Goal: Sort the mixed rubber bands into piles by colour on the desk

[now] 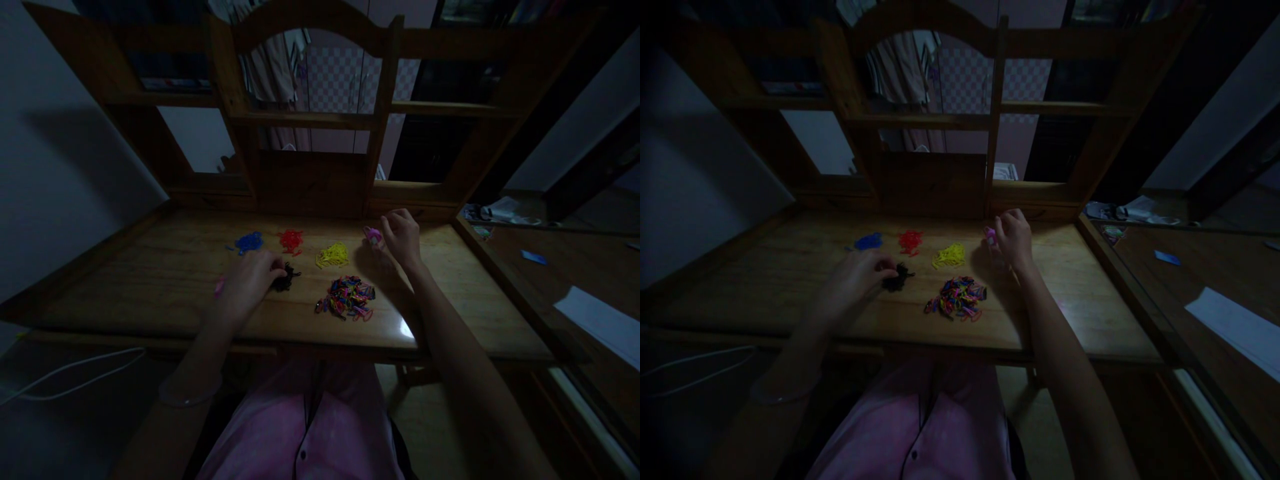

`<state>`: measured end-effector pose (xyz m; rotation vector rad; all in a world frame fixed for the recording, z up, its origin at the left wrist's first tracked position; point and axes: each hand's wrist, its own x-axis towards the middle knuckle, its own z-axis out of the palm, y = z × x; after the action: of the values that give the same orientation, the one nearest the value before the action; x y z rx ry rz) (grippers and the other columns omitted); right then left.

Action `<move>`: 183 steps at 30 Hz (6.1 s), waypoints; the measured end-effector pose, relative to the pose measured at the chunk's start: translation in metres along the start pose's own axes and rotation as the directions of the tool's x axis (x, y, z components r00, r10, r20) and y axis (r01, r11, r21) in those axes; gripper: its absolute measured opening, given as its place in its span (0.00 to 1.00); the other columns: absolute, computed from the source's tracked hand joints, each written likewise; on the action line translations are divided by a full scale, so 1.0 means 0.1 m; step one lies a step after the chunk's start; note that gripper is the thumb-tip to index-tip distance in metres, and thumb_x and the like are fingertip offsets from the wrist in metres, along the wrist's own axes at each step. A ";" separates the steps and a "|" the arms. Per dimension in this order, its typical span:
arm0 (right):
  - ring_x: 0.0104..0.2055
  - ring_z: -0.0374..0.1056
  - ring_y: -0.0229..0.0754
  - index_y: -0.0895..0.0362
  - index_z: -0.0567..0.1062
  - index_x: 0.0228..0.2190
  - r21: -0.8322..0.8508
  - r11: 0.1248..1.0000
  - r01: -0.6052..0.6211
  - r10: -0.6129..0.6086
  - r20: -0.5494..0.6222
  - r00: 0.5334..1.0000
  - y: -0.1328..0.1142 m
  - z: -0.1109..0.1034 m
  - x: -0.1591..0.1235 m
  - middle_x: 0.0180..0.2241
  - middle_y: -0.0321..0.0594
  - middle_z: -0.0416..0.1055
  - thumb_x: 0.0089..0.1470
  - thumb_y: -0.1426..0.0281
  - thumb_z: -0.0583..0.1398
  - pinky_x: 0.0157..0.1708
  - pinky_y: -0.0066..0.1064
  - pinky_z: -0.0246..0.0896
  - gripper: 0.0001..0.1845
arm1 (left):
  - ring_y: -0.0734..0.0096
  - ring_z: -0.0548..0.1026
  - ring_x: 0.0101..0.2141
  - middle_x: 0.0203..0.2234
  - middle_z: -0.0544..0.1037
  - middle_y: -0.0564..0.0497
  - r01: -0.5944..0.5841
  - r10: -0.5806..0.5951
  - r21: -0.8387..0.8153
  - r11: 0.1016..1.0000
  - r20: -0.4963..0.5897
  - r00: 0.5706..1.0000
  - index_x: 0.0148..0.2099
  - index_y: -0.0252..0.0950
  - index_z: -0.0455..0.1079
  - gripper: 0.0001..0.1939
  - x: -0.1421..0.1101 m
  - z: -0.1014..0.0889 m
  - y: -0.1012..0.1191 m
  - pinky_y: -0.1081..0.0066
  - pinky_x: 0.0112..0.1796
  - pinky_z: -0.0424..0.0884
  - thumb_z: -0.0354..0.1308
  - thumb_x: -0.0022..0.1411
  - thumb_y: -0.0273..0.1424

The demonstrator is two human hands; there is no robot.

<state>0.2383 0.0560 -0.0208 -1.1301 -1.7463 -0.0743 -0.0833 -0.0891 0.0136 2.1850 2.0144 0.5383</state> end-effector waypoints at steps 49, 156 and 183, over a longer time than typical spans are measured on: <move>0.36 0.67 0.45 0.56 0.74 0.27 -0.007 1.000 -0.012 0.012 0.016 1.000 0.00 -0.01 0.00 0.35 0.46 0.69 0.61 0.66 0.54 0.37 0.37 0.62 0.14 | 0.68 0.75 0.32 0.30 0.78 0.51 -0.086 0.163 -0.396 0.914 0.164 0.973 0.38 0.36 0.74 0.09 0.22 0.67 0.65 0.73 0.32 0.67 0.62 0.52 0.25; 0.33 0.68 0.41 0.55 0.76 0.30 0.250 0.959 -0.136 0.139 0.006 0.990 -0.20 -0.21 -0.14 0.31 0.40 0.72 0.62 0.59 0.55 0.32 0.32 0.64 0.16 | 0.67 0.73 0.43 0.40 0.72 0.48 -0.348 0.357 -0.531 0.773 -0.091 0.930 0.45 0.38 0.74 0.10 -0.13 0.76 1.12 0.66 0.48 0.70 0.52 0.67 0.26; 0.32 0.67 0.41 0.55 0.76 0.30 0.175 0.982 -0.069 0.070 -0.004 0.998 -0.22 -0.26 -0.14 0.31 0.40 0.70 0.64 0.58 0.53 0.32 0.32 0.63 0.18 | 0.67 0.74 0.39 0.34 0.77 0.51 -0.418 0.457 -0.449 0.790 -0.022 0.889 0.37 0.38 0.72 0.04 0.16 0.73 1.18 0.68 0.42 0.67 0.56 0.63 0.27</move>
<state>0.2417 0.0213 -0.0091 -1.0586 -1.6681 0.1140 0.0528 -0.0751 -0.0127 2.3105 1.1656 0.8388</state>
